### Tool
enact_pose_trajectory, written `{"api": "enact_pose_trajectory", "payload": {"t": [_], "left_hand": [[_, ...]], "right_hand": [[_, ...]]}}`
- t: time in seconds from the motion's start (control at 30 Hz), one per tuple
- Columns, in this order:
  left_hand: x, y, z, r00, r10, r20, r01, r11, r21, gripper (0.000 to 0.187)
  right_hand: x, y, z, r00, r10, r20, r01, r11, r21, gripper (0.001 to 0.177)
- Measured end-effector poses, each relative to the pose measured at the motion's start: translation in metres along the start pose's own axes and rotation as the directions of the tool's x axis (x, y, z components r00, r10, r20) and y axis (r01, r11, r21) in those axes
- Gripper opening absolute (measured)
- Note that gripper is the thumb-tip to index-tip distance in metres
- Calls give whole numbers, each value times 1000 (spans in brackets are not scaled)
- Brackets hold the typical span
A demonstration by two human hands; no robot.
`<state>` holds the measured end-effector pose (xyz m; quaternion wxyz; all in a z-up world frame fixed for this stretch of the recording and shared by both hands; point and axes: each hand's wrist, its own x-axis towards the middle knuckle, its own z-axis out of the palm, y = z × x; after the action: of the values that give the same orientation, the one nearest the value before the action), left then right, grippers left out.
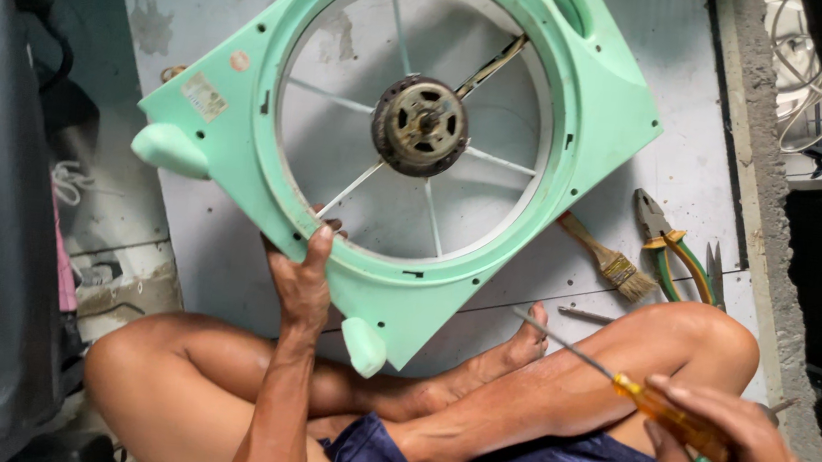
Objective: The person sits on the floor and uses a screwdriver to tighten screws on the back casing of a ceiling fan motor assembly. They rotate the fan housing to access different screw locations and continue tightening until the end of the clip.
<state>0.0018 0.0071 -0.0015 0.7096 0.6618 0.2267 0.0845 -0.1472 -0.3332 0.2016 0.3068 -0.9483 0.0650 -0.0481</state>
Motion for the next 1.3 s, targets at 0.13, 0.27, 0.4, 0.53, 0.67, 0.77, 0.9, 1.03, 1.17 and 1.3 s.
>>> {"api": "enact_pose_trajectory", "payload": {"t": [0.13,0.27,0.4,0.53,0.67,0.77,0.9,1.03,1.17,1.3], "left_hand": [[-3,5,-1,995,-97,-16,98,994,51,55],[-6,21,4,988,-147,-52,153,981,117,51],[-5,23,5,991,-104,-81,120,967,227,51],[-5,19,4,994,-112,-17,113,986,119,53],[-3,15,2,991,-121,-55,128,981,143,52],[-3,12,2,991,-135,-23,136,988,69,51],[-2,9,-2,996,-87,-14,88,989,122,50],[0,2,-4,1000,4,28,-8,992,127,52],[0,2,-2,999,27,41,-30,996,80,52],[0,2,-2,999,11,50,-14,998,64,55]], "right_hand": [[-34,23,28,979,168,-113,-126,943,309,38],[-60,14,28,957,290,14,-241,764,599,46],[-38,8,38,987,162,12,-128,734,667,44],[0,-10,51,994,-72,-84,94,947,306,38],[22,-6,60,937,-340,-82,350,921,171,35],[33,-4,62,894,-446,-47,449,886,115,39],[40,4,72,850,-526,28,524,850,54,39],[53,-5,80,816,-577,31,576,817,25,36],[60,-14,82,787,-615,56,606,786,122,28],[59,-10,80,826,-554,108,540,831,135,30]]}}
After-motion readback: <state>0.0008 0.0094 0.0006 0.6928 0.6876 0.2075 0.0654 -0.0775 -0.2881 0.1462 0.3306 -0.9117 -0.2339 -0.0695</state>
